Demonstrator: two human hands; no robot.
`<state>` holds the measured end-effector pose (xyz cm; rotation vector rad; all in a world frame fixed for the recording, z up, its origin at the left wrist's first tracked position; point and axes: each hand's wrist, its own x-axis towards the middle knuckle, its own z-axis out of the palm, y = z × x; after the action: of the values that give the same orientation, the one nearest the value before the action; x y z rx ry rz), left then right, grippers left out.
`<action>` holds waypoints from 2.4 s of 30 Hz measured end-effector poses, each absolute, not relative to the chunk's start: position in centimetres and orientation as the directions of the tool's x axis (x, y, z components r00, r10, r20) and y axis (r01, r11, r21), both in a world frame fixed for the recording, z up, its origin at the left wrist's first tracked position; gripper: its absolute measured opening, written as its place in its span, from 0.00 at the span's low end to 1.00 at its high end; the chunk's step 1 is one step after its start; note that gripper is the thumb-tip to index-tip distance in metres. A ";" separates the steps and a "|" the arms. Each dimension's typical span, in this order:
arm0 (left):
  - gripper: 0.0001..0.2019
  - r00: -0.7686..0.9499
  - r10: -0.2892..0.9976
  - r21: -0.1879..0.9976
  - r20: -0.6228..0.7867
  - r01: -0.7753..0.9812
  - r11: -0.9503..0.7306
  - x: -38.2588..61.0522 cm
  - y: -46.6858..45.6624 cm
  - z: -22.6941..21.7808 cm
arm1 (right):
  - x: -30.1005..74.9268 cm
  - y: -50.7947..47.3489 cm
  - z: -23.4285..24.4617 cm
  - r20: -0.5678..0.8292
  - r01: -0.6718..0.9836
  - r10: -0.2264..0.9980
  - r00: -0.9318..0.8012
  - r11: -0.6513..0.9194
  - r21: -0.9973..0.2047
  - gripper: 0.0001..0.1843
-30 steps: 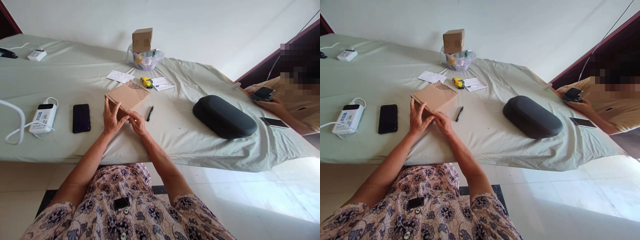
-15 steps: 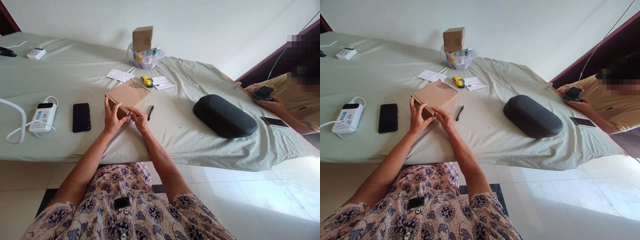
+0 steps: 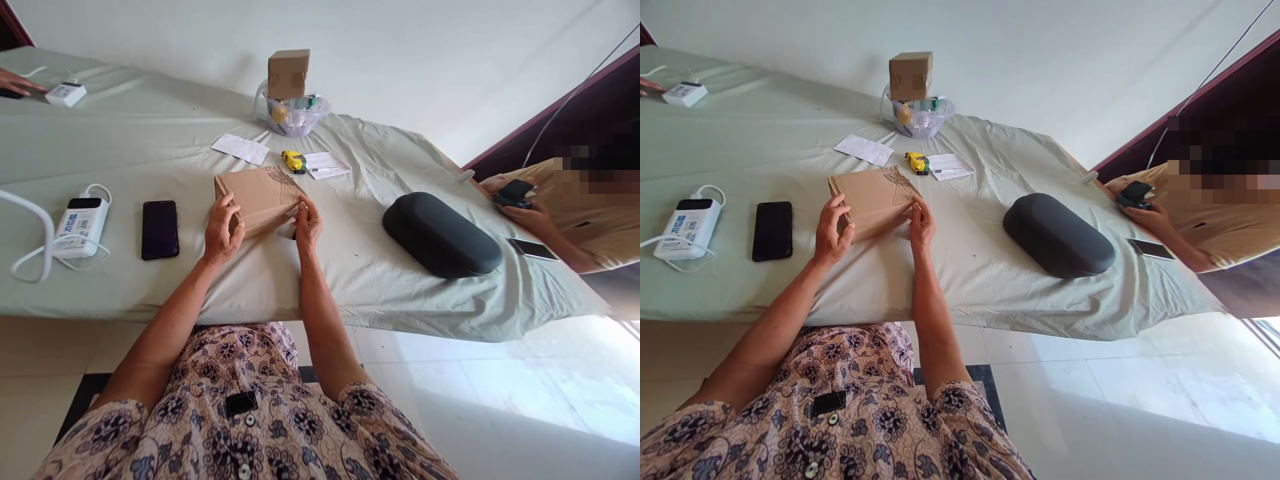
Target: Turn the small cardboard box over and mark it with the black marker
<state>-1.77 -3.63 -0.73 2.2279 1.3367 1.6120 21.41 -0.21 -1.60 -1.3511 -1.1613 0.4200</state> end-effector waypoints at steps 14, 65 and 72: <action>0.24 -0.259 0.799 0.789 0.542 0.483 -0.379 -3.1 -3.0 0.0 | 20.7 -1.2 -1.7 0.404 0.344 0.833 0.378 0.279 -0.897 0.31; 0.21 -0.328 0.923 0.571 0.201 0.805 0.161 -3.8 -3.3 0.9 | 21.2 -1.2 -3.7 0.247 0.777 0.924 0.291 -0.077 -0.625 0.26; 0.19 -0.319 0.928 0.520 0.193 0.835 0.179 -3.7 -3.3 0.9 | 20.5 -1.8 -2.9 0.229 0.815 0.961 0.152 0.010 -0.580 0.16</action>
<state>-3.73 -3.32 0.93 1.7236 2.2782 0.8279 20.52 -1.80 -2.86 -1.8336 -1.6926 0.3146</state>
